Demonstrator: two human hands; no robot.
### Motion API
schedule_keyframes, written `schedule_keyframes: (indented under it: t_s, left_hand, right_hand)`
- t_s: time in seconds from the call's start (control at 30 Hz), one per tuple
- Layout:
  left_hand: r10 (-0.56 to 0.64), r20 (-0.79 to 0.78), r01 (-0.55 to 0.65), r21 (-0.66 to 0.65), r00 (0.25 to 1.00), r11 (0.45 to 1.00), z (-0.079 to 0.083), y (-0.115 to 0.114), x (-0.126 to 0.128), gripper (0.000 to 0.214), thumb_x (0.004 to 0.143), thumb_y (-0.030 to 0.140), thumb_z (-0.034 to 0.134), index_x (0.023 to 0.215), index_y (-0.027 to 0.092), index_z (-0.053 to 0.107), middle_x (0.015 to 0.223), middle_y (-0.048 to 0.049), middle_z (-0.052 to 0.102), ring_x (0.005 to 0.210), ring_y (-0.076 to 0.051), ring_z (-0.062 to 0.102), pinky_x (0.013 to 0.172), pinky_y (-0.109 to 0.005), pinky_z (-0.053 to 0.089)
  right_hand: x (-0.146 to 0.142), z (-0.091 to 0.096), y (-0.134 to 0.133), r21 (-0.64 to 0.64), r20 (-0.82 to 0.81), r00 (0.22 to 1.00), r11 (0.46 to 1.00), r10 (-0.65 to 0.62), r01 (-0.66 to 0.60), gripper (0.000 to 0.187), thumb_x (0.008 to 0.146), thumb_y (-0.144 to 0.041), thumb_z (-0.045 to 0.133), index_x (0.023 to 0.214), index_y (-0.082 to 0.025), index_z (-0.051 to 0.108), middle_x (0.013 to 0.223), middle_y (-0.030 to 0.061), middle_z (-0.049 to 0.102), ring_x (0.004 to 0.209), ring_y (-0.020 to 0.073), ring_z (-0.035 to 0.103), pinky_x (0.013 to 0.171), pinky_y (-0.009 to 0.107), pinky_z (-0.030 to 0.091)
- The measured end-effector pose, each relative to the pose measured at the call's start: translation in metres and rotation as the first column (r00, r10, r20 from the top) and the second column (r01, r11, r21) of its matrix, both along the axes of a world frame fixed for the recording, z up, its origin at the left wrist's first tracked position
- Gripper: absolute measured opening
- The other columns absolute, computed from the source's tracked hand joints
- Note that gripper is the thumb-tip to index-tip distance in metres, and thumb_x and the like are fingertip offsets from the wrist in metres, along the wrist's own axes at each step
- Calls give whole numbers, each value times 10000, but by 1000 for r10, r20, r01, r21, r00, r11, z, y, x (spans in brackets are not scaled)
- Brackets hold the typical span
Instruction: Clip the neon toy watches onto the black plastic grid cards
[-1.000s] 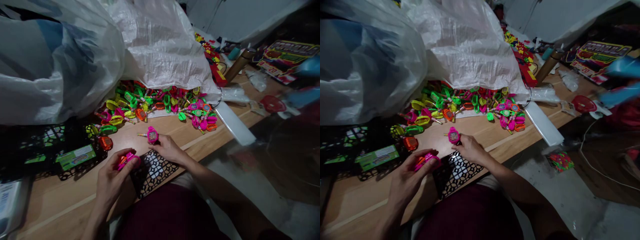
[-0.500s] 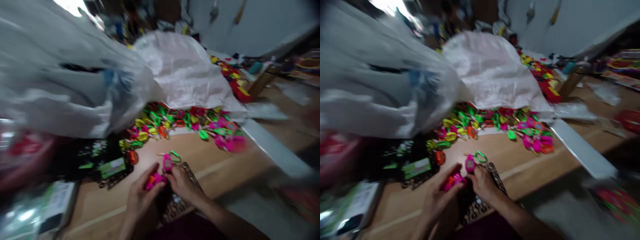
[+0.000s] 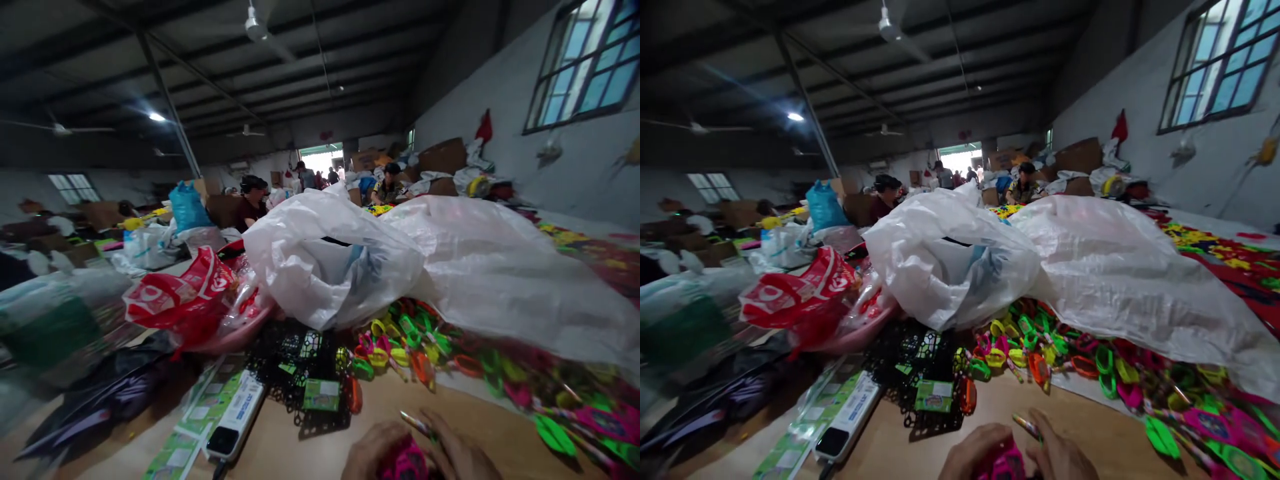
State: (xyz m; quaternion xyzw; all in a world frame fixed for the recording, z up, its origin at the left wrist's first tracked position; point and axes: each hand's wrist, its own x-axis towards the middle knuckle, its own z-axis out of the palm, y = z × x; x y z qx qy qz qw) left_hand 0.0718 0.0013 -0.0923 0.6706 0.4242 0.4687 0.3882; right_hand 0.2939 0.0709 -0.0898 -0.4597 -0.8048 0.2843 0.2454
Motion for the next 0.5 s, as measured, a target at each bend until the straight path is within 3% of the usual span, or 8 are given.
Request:
schedule_keyframes:
  t_s: [0.1,0.2,0.3,0.43,0.5]
  left_hand:
    - [128,-83,-128,12,988,992,14,-14,-10,873,748,719,735,1478,276,550,1409,-146,619,1268,-326,618,1101,-467,498]
    - [127,-297,-117,49,947,992,33,-23,-18,687,884,565,664,1492,276,527,1508,-150,531,1410,-318,498,1200,-496,397]
    - [162,-416,-131,102,895,986,45,-25,-16,578,943,474,621,1483,292,522,1537,-140,513,1437,-295,477,1202,-490,410]
    - [260,-490,-166,227,832,960,49,-20,-3,647,940,438,636,1530,256,441,1542,-160,531,1422,-305,511,1173,-522,451]
    - [291,-507,-173,266,811,948,51,-16,2,524,945,409,617,1435,242,537,1417,-148,642,1305,-290,613,1104,-499,517]
  right_hand:
    - [8,-4,12,117,144,973,980,-179,163,423,952,-351,428,1235,-252,727,1078,113,783,955,292,745,785,341,557]
    - [23,-19,21,215,198,931,940,-306,264,421,967,-410,429,1197,-255,746,1126,119,761,1028,319,720,835,390,551]
    - [38,-31,23,256,173,911,910,-375,326,398,962,-402,439,1117,-247,772,1069,118,749,994,306,709,825,392,546]
    - [45,-16,8,266,185,906,907,-382,328,339,983,-334,460,1133,-236,749,1072,112,723,1005,295,680,838,387,521]
    - [44,0,0,263,187,908,910,-375,321,287,980,-324,527,1160,-205,717,1094,133,708,1043,305,662,865,388,507]
